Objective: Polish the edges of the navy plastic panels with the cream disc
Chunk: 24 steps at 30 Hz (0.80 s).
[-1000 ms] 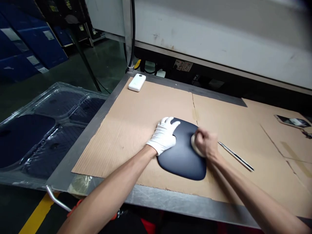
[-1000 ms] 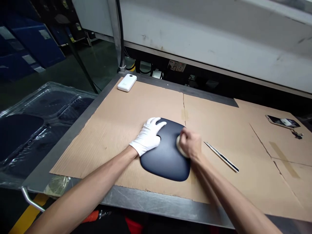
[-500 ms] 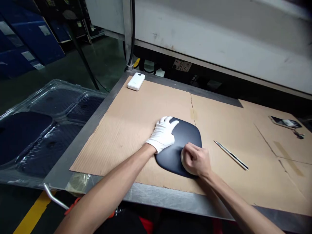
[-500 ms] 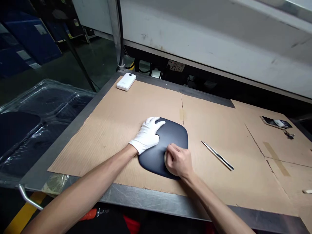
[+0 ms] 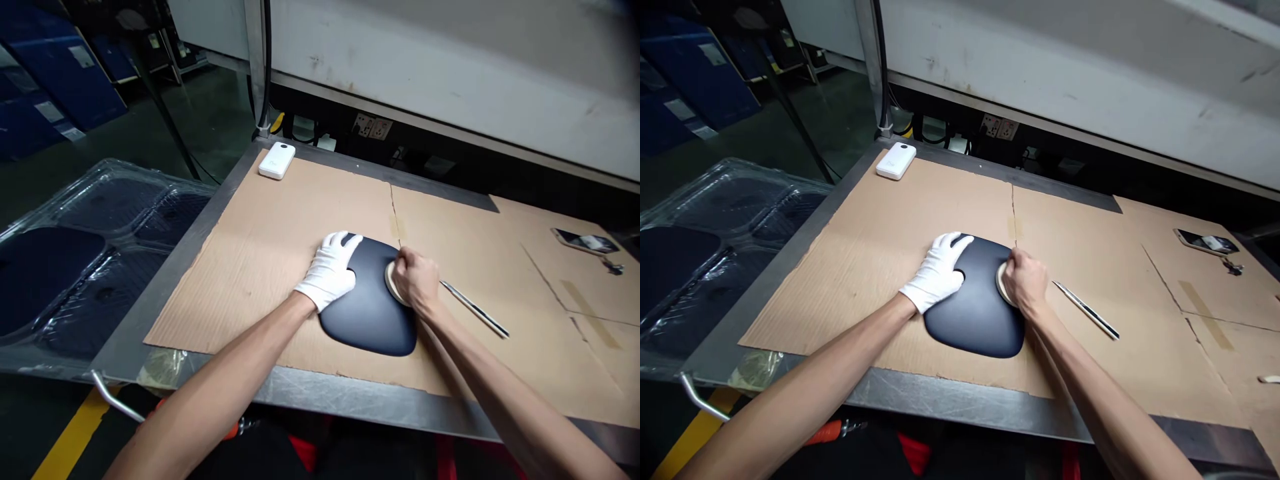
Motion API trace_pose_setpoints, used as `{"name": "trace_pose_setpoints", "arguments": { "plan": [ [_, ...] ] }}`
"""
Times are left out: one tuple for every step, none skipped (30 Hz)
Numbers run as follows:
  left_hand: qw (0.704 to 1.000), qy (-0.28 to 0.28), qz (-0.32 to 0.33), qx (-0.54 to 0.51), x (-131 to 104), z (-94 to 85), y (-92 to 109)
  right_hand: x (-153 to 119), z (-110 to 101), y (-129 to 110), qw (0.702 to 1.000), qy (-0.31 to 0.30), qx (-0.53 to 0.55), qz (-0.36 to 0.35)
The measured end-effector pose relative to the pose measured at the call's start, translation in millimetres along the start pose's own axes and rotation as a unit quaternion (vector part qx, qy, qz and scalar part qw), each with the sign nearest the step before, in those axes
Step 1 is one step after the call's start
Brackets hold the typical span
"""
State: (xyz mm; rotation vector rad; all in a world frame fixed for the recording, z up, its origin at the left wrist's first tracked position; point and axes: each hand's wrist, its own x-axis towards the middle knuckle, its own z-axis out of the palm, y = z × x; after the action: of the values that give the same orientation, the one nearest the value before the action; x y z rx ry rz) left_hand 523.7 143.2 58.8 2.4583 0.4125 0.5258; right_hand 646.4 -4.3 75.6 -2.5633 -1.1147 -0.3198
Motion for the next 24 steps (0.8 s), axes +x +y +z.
{"name": "trace_pose_setpoints", "arguments": {
  "plan": [
    [1.000,-0.005,0.000,-0.002,0,-0.1,0,-1,0,-1,1.000,0.002,-0.006,-0.015],
    [1.000,-0.011,0.001,-0.005,0,-0.3,0,-3,0,-4,0.999,-0.006,-0.010,-0.048],
    [1.000,-0.015,0.001,-0.008,0,-0.3,1,-5,1,-9,0.996,-0.025,-0.015,-0.085],
    [1.000,-0.018,-0.001,-0.012,0,-0.2,1,-5,1,-14,0.993,-0.047,-0.020,-0.111],
    [1.000,-0.016,-0.005,-0.018,0,0.0,0,-5,0,-20,0.990,-0.069,-0.027,-0.116],
    [1.000,-0.009,-0.010,-0.024,-1,0.4,0,-3,0,-24,0.991,-0.082,-0.038,-0.099],
    [0.999,0.000,-0.014,-0.029,-1,0.9,-1,-1,-1,-28,0.993,-0.085,-0.050,-0.067],
    [0.999,0.010,-0.017,-0.034,-2,1.5,-1,1,-2,-30,0.994,-0.081,-0.062,-0.035],
    [0.999,0.018,-0.018,-0.037,-2,2.1,-1,1,-3,-32,0.994,-0.077,-0.072,-0.017],
    [0.999,0.021,-0.016,-0.041,-2,2.6,-1,1,-3,-33,0.994,-0.078,-0.079,-0.019],
    [0.999,0.019,-0.014,-0.046,-2,3.0,-2,1,-3,-34,0.992,-0.086,-0.085,-0.036],
    [0.998,0.014,-0.013,-0.052,-2,3.1,-2,1,-3,-34,0.990,-0.098,-0.087,-0.059],
    [0.998,0.007,-0.013,-0.062,-2,3.1,-2,2,-3,-35,0.987,-0.111,-0.088,-0.076],
    [0.997,0.003,-0.016,-0.072,-1,2.8,-2,5,-2,-34,0.985,-0.123,-0.089,-0.082],
    [0.996,0.001,-0.020,-0.083,-1,2.3,-3,8,-1,-34,0.985,-0.129,-0.092,-0.074],
    [0.996,0.002,-0.024,-0.092,0,1.9,-3,12,-1,-33,0.985,-0.129,-0.096,-0.057],
    [0.995,0.003,-0.027,-0.096,0,1.5,-3,15,-1,-33,0.986,-0.125,-0.102,-0.038],
    [0.995,0.004,-0.028,-0.097,0,1.3,-3,16,-1,-34,0.987,-0.120,-0.107,-0.026],
    [0.995,0.003,-0.027,-0.094,1,1.2,-2,16,-2,-36,0.986,-0.120,-0.110,-0.024],
    [0.996,0.001,-0.024,-0.088,1,1.3,-2,15,-2,-40,0.986,-0.124,-0.111,-0.031],
    [0.996,0.002,-0.024,-0.083,1,1.4,-2,14,-3,-45,0.985,-0.131,-0.107,-0.044],
    [0.997,0.006,-0.027,-0.078,1,1.5,-2,12,-3,-51,0.983,-0.141,-0.100,-0.056],
    [0.997,0.015,-0.032,-0.073,1,1.5,-2,10,-3,-57,0.983,-0.148,-0.091,-0.064],
    [0.996,0.026,-0.039,-0.070,1,1.5,-2,8,-4,-60,0.983,-0.151,-0.081,-0.065]
  ]
}}
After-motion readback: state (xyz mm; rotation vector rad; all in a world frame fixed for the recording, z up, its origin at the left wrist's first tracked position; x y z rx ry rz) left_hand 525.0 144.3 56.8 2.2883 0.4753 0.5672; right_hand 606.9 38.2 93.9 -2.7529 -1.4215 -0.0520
